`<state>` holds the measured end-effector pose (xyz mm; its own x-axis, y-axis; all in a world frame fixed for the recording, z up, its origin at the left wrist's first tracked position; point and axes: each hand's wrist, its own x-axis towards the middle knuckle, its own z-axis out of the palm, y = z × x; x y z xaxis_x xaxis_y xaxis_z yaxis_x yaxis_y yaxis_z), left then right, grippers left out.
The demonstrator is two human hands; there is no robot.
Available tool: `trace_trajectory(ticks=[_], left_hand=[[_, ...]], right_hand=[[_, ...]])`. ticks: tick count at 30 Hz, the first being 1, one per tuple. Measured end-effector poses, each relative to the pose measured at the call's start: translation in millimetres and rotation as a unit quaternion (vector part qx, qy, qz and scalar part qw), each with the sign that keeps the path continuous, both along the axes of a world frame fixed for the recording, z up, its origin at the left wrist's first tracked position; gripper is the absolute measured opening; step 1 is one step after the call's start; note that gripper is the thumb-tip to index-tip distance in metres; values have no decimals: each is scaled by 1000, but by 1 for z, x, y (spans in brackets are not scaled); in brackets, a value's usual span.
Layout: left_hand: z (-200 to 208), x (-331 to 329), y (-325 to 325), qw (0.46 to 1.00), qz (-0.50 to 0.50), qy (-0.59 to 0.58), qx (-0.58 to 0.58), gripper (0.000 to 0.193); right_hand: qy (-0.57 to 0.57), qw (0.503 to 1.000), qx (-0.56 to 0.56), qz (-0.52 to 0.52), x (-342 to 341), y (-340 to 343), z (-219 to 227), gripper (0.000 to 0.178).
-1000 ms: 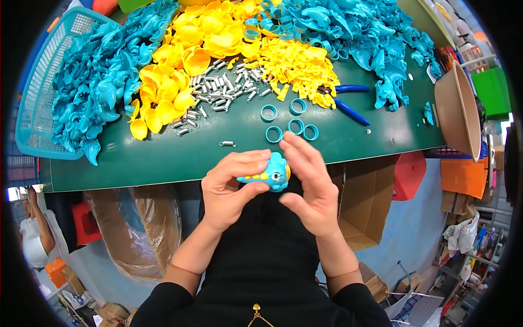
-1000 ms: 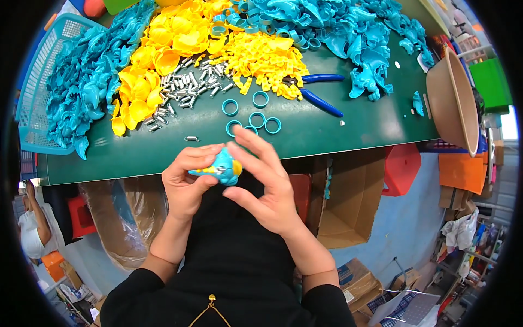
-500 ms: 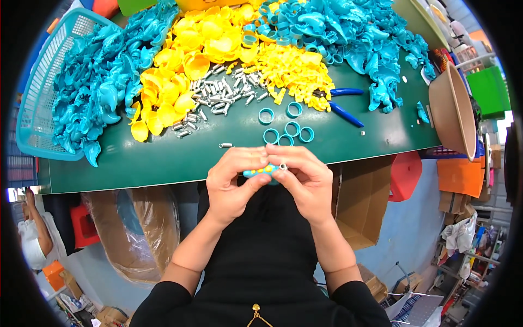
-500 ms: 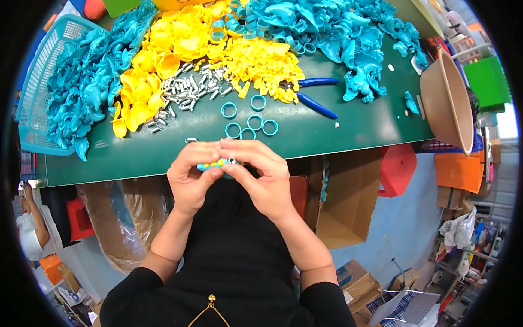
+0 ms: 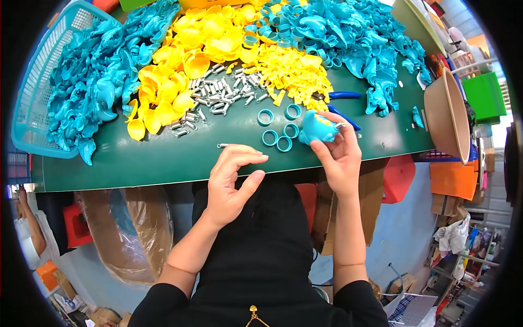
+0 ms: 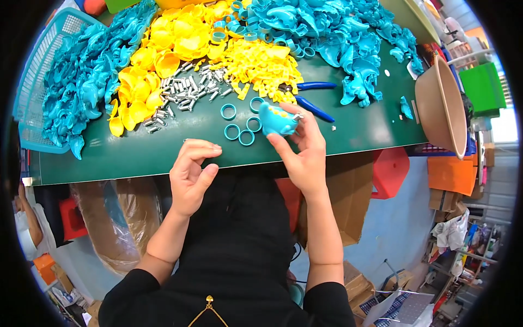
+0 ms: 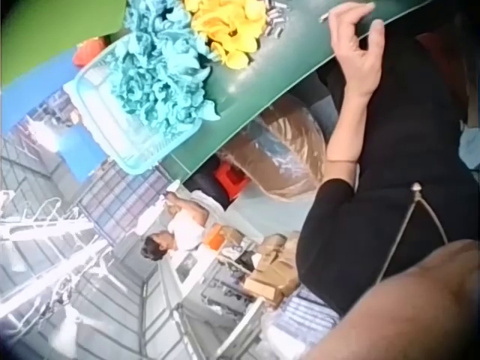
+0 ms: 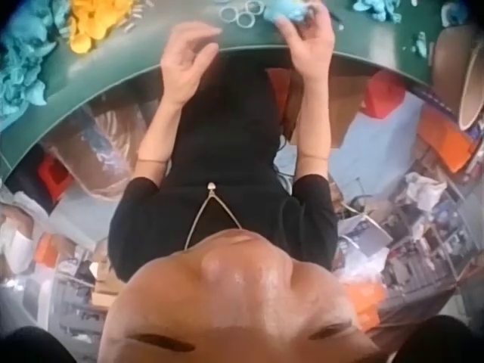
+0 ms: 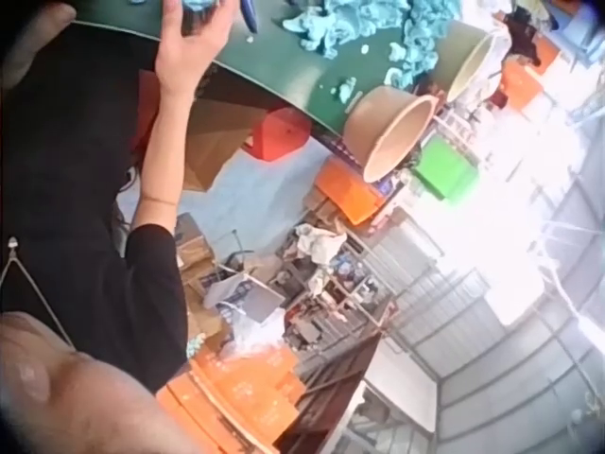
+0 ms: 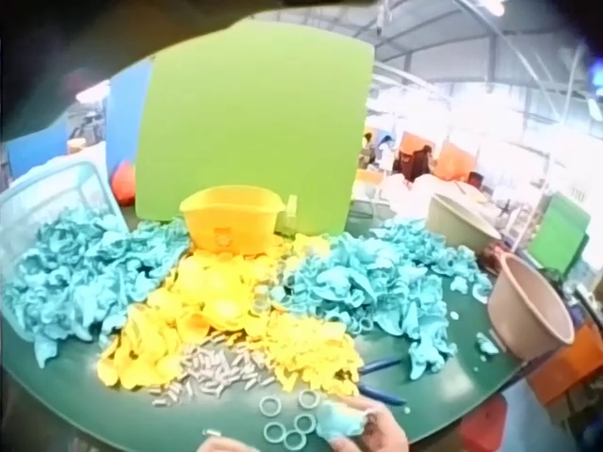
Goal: Assembling small colorful plastic toy components by hand at a factory workbench.
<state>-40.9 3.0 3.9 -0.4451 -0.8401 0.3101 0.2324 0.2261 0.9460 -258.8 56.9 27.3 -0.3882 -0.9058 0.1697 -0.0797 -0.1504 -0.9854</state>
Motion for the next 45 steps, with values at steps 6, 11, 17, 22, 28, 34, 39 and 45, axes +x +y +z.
trace_trajectory(ticks=[6, 11, 17, 22, 28, 34, 39, 45], left_hand=[[20, 7, 1, 997, -59, -53, -6, 16], [38, 35, -3, 994, -1, -87, -66, 17], [41, 110, -69, 867, 339, -296, -214, 10], [45, 141, -132, 757, 349, -475, -282, 9], [32, 155, -166, 904, 310, -283, -82, 19], [42, 164, -151, 964, 158, 107, 184, 15], [48, 122, -82, 901, 234, -257, -259, 8], [20, 76, -60, 787, 191, -384, -443, 19]], right_hand=[[355, 933, -12, -54, 11, 1, 0, 49], [319, 945, -18, -65, 12, 4, -12, 52], [268, 959, 93, 7, -22, 43, 15, 45], [459, 823, 326, -80, -73, 124, 46, 51], [315, 926, 181, -106, -22, 75, 57, 10], [372, 925, 12, 77, 65, -24, 41, 11], [494, 867, -52, 33, 107, -55, 5, 24], [476, 870, -129, -15, 100, -48, -9, 23]])
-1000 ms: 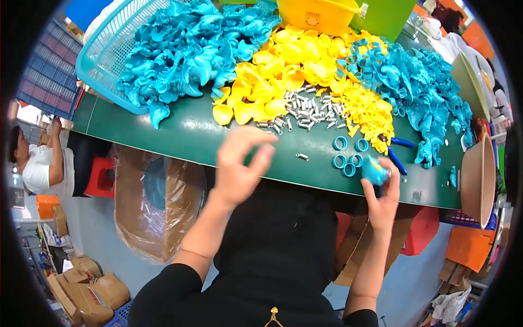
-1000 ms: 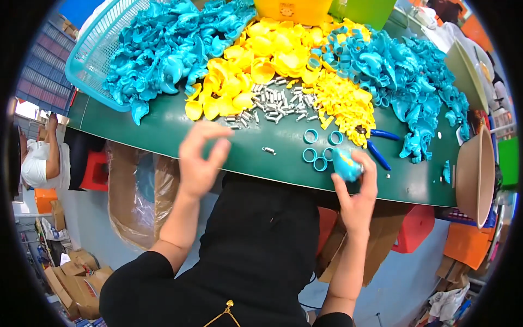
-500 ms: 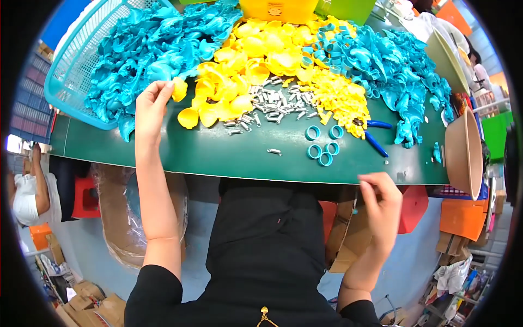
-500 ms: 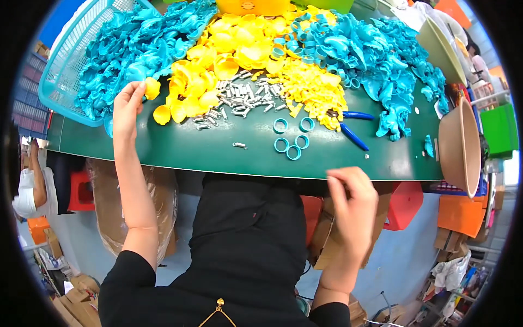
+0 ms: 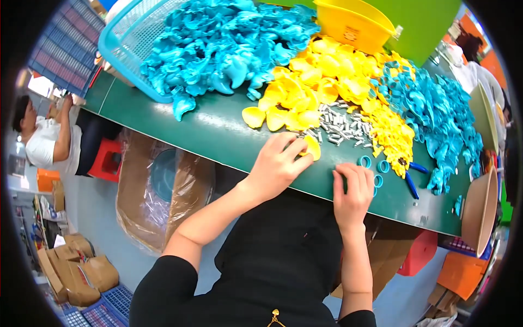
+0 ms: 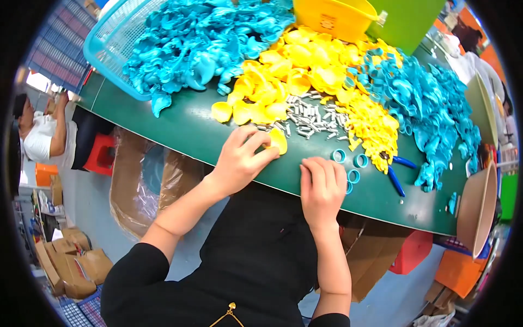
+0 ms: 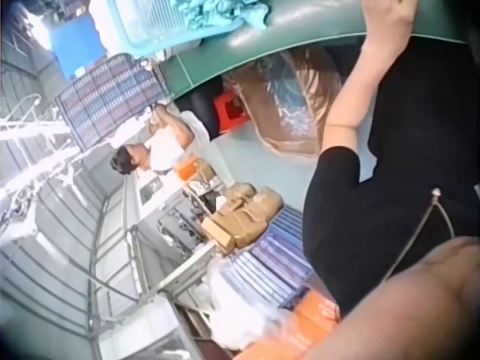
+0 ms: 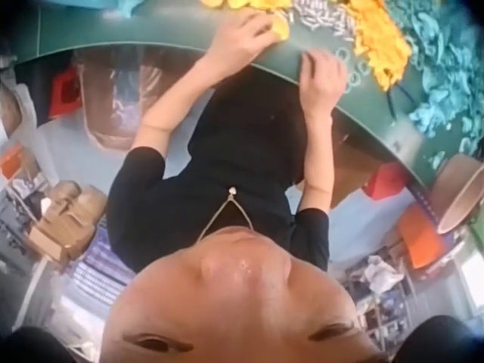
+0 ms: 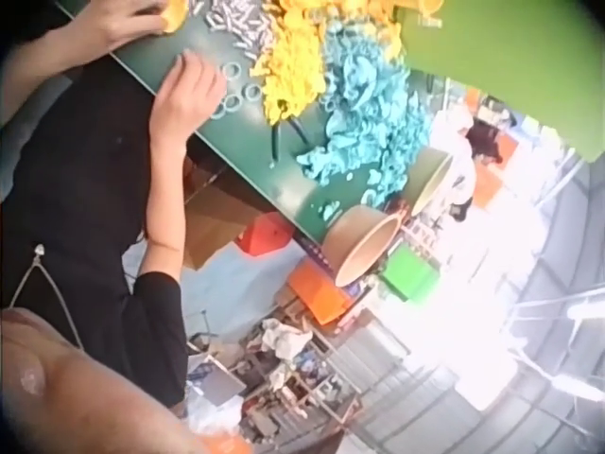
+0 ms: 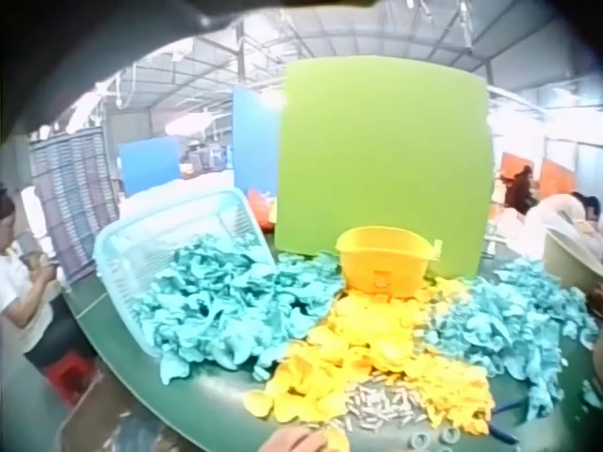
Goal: Assembling small colorful plastic toy components by hand at a factory workbench.
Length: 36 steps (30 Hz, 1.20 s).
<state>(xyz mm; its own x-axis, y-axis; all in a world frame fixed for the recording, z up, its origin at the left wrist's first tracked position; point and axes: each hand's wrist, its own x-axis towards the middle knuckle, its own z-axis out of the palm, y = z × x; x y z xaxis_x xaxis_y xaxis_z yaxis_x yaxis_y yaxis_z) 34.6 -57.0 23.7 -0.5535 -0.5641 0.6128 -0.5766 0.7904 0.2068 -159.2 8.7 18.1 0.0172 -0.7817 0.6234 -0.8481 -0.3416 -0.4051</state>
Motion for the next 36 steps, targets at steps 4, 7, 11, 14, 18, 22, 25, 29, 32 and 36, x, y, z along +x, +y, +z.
trace_trajectory(ticks=[4, 7, 11, 14, 18, 22, 25, 29, 32, 36], left_hand=[[21, 24, -29, 993, 97, 60, -23, 17], [27, 49, -73, 968, 249, 23, -13, 22], [21, 54, -124, 955, 233, -135, -127, 29], [24, 61, -137, 945, 215, -191, -158, 30], [38, 65, -129, 970, 205, -45, -119, 21], [46, 64, -114, 957, 207, 204, -8, 18], [52, 40, -81, 877, 144, 400, 226, 18], [39, 12, -21, 812, 9, 371, 450, 28], [25, -17, 10, 850, -49, 257, 457, 31], [21, -39, -5, 927, -172, 68, 327, 32]], right_hand=[[-15, 1000, -15, 9, -1, 5, -3, 25], [-16, 999, -19, 29, 2, 3, -6, 25], [-26, 999, -33, 12, 2, 2, -7, 29], [-39, 999, -23, -3, 0, 3, -4, 32], [-70, 997, -28, 17, 2, 3, 1, 31], [-228, 959, 80, 145, 34, 9, 20, 25], [-244, 945, 118, 184, 46, -19, 10, 21], [-305, 932, 146, 126, 18, -22, 19, 19], [-355, 916, 185, 28, -19, 16, 34, 21], [-454, 867, 203, 23, -48, 46, 24, 19]])
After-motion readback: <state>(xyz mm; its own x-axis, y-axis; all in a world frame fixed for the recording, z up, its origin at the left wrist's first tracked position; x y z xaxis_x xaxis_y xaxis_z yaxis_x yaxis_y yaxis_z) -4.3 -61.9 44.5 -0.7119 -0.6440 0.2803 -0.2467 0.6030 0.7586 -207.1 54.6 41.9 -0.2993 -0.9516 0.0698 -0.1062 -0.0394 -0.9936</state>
